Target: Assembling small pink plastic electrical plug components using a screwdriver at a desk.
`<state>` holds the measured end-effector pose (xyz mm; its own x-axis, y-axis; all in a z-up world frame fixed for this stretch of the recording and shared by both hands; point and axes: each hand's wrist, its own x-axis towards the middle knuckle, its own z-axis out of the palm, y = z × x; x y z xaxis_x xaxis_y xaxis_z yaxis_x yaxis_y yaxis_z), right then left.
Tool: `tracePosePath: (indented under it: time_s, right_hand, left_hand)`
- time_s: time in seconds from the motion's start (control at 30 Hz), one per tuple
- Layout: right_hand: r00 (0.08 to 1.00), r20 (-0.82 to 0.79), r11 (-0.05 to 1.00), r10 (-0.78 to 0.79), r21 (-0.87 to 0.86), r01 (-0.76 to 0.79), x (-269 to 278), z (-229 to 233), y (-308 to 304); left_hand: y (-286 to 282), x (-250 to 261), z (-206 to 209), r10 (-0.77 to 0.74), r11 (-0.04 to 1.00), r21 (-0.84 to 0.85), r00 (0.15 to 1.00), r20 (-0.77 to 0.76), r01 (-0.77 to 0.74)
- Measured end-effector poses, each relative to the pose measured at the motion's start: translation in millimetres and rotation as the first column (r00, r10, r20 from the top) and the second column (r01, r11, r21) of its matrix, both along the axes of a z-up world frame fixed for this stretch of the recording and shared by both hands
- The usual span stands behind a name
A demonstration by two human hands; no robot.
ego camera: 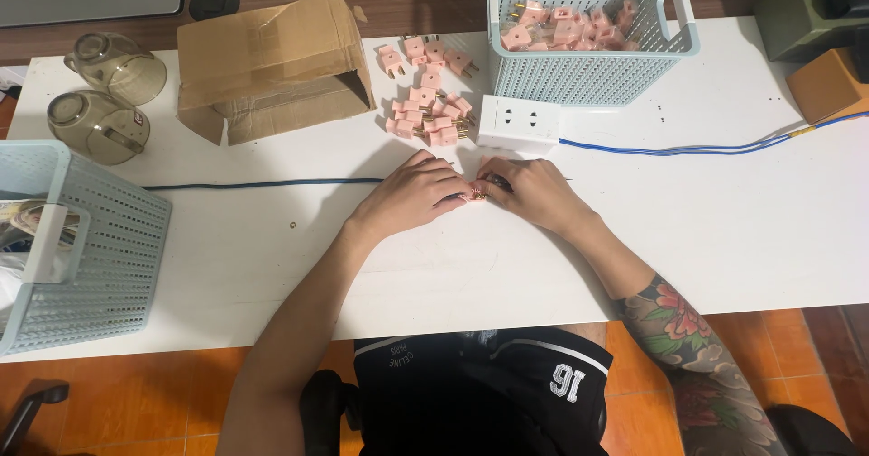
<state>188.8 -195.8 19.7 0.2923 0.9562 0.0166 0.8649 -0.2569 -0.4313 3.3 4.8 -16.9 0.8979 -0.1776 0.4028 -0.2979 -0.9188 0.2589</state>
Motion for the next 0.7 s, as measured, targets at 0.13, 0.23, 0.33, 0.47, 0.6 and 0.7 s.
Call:
tracePosePath:
  time_s: [0.13,0.23,0.33,0.47,0.6,0.7]
  right_hand:
    - [0.999,-0.053,1.000,0.005,-0.012,-0.005,-9,21,1]
    - [0.999,-0.048,1.000,-0.007,0.016,0.008,0,16,1]
    - [1.000,-0.012,1.000,-0.005,0.008,0.005,1,10,1]
    - [0.999,-0.041,1.000,0.025,0.007,-0.025,-10,22,1]
    - [0.999,-0.043,0.999,0.021,0.045,-0.019,-1,16,1]
    - [1.000,0.020,1.000,0.019,0.016,-0.019,0,8,-1]
  left_hand:
    - [0,0,3,0.000,1.000,-0.011,1.000,-0.004,0.000]
    - [1,0,1,0.001,1.000,-0.008,1.000,-0.002,-0.001]
    - [2,0,1,-0.004,1.000,-0.008,1.000,-0.012,0.004]
    - [1,0,3,-0.003,1.000,-0.012,1.000,-0.017,0.003]
    - [-1,-1,7,-0.002,1.000,-0.008,1.000,-0.008,0.002]
    - [-1,-1,4,-0.006,1.000,0.005,1.000,0.002,0.006]
